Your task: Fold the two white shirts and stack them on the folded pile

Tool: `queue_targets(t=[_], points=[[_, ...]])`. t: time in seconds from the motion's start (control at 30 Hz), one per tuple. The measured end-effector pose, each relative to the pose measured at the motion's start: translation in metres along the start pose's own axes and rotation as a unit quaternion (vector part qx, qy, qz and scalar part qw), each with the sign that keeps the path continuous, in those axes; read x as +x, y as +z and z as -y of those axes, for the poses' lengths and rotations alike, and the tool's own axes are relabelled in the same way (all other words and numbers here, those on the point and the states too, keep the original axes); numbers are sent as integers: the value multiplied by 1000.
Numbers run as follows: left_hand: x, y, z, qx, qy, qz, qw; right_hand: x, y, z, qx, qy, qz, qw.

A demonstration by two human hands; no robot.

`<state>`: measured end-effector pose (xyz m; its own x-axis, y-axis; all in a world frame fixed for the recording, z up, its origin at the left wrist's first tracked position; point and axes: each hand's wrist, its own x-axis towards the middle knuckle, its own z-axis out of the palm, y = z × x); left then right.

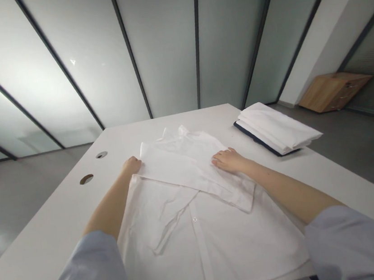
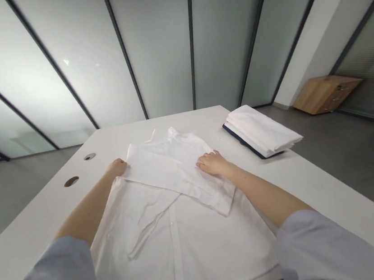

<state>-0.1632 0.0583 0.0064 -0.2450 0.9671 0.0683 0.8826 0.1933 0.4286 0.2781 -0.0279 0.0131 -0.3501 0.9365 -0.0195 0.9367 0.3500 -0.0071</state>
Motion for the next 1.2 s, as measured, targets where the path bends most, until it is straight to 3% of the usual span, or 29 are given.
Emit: queue_targets(t=[0.3, 0.47, 0.6, 0.73, 0.83, 1.0, 1.2], points=[[-8, 5, -32, 19, 6, 16, 1000, 3, 8, -8, 26, 22, -1, 999], [-15, -1, -26, 30, -29, -68, 997, -4, 8, -10, 24, 25, -9, 999], [-33, -2, -37, 99, 44, -113, 988, 4, -1, -9, 4, 36, -1, 999], [-45, 9, -52, 134, 133, -27, 982, 24, 3, -9, 3, 32, -35, 999], [-48, 21, -50, 152, 142, 47, 977, 35, 15, -12, 13, 37, -42, 998], [-55, 31, -37, 167, 127, 52, 976, 36, 29, -16, 29, 48, -40, 998], [-69, 30, -33, 179, 125, 52, 975, 28, 24, -10, 30, 52, -17, 998]])
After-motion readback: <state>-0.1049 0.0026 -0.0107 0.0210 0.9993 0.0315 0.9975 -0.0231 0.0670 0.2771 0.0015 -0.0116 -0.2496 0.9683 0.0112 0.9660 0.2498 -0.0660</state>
